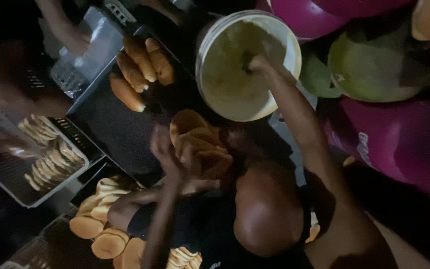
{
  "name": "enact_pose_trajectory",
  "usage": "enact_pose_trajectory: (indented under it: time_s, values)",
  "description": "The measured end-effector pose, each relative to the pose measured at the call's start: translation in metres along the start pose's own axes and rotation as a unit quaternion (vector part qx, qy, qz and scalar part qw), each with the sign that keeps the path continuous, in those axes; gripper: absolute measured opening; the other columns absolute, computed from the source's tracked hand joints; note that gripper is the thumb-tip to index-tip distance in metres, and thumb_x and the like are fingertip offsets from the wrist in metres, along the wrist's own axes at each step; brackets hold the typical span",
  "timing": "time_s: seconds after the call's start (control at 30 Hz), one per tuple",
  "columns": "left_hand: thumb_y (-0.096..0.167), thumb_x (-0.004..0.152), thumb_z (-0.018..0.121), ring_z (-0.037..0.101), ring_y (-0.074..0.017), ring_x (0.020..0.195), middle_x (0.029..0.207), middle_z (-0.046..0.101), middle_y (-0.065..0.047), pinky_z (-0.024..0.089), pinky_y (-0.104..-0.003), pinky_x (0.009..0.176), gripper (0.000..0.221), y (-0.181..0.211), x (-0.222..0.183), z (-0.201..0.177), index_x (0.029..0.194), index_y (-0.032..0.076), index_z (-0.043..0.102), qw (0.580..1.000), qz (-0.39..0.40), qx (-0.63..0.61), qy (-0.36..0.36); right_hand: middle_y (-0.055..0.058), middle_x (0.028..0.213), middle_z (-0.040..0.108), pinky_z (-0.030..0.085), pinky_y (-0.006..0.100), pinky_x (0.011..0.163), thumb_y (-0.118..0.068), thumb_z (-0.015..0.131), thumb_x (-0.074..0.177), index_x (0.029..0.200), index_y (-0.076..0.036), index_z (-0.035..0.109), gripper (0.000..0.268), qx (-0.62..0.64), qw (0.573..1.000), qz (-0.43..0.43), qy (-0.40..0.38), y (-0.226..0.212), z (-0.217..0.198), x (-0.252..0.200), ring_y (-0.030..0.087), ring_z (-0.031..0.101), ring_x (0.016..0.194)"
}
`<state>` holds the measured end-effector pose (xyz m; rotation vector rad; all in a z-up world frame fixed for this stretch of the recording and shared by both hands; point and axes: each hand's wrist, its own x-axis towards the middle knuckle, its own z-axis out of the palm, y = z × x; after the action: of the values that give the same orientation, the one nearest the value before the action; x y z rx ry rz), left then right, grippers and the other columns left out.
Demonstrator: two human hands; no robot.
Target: The person spreads a white cream onto the inside of sliced buns using a small spatula and places the completed buns onto a metal tray.
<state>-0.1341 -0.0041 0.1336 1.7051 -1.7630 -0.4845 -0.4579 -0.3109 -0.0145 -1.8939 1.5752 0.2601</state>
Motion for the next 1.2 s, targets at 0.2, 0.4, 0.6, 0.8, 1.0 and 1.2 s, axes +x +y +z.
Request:
enact_pose_trajectory:
  time_s: [0.2, 0.4, 0.6, 0.8, 1.0, 1.2]
  values:
    - [0.029, 0.1, 0.052, 0.021, -0.0467, 0.152, 0.166, 0.02, -0.024, 0.02, -0.07, 0.12, 0.061, 0.048, -0.085, 0.053, 0.159, 0.016, 0.041, 0.97, 0.085, 0.221, -0.057, 0.022, 0.094, 0.072, 0.053, 0.047, 0.076, -0.016, 0.065, 0.095, 0.121, 0.0, 0.073, 0.031, 0.015, 0.998, 0.056, -0.035, -0.007, 0.014, 0.042, 0.032, 0.068, 0.079]
    - [0.009, 0.097, 0.052, 0.031, -0.0446, 0.152, 0.164, 0.034, -0.024, 0.024, -0.067, 0.123, 0.061, 0.049, -0.089, 0.061, 0.158, 0.016, 0.048, 0.938, 0.043, 0.336, -0.075, 0.022, 0.094, 0.073, 0.053, 0.046, 0.077, -0.019, 0.063, 0.1, 0.121, 0.0, 0.074, 0.03, 0.006, 0.995, 0.057, -0.079, -0.019, 0.031, 0.055, 0.03, 0.068, 0.079]
    - [0.019, 0.084, 0.068, 0.043, -0.0378, 0.141, 0.15, 0.048, -0.018, 0.033, -0.059, 0.112, 0.065, 0.05, -0.074, 0.013, 0.146, 0.008, 0.05, 0.993, -0.028, 0.075, -0.089, 0.022, 0.094, 0.075, 0.053, 0.045, 0.077, -0.022, 0.062, 0.105, 0.121, 0.001, 0.075, 0.031, 0.001, 0.996, 0.061, -0.069, 0.004, 0.0, 0.031, 0.029, 0.068, 0.078]
    - [0.028, 0.088, 0.082, 0.069, -0.0352, 0.111, 0.121, 0.069, -0.021, 0.058, -0.049, 0.094, 0.057, -0.009, -0.098, -0.007, 0.132, 0.0, 0.058, 0.881, -0.331, -0.338, -0.013, 0.022, 0.095, 0.076, 0.053, 0.044, 0.078, -0.026, 0.061, 0.11, 0.122, 0.001, 0.075, 0.032, 0.078, 0.996, 0.019, -0.047, 0.015, -0.051, -0.067, 0.027, 0.068, 0.077]
    - [0.079, 0.094, 0.036, 0.062, -0.0409, 0.115, 0.135, 0.055, -0.027, 0.06, -0.052, 0.087, 0.09, -0.032, -0.062, 0.02, 0.148, 0.008, 0.045, 0.348, -0.252, -0.903, 0.01, 0.014, 0.105, 0.073, 0.054, 0.04, 0.076, -0.024, 0.075, 0.093, 0.132, -0.005, 0.065, 0.045, 0.132, 0.973, -0.187, -0.017, -0.082, -0.11, -0.224, 0.021, 0.069, 0.079]
    - [0.072, 0.095, 0.042, 0.062, -0.0344, 0.125, 0.142, 0.055, -0.023, 0.056, -0.049, 0.104, 0.083, 0.019, -0.034, -0.022, 0.15, 0.01, 0.046, 0.472, -0.305, -0.825, 0.057, 0.013, 0.094, 0.069, 0.055, 0.04, 0.072, -0.015, 0.074, 0.091, 0.131, -0.013, 0.069, 0.04, -0.009, 0.854, -0.517, 0.059, -0.206, -0.095, -0.248, 0.028, 0.067, 0.081]
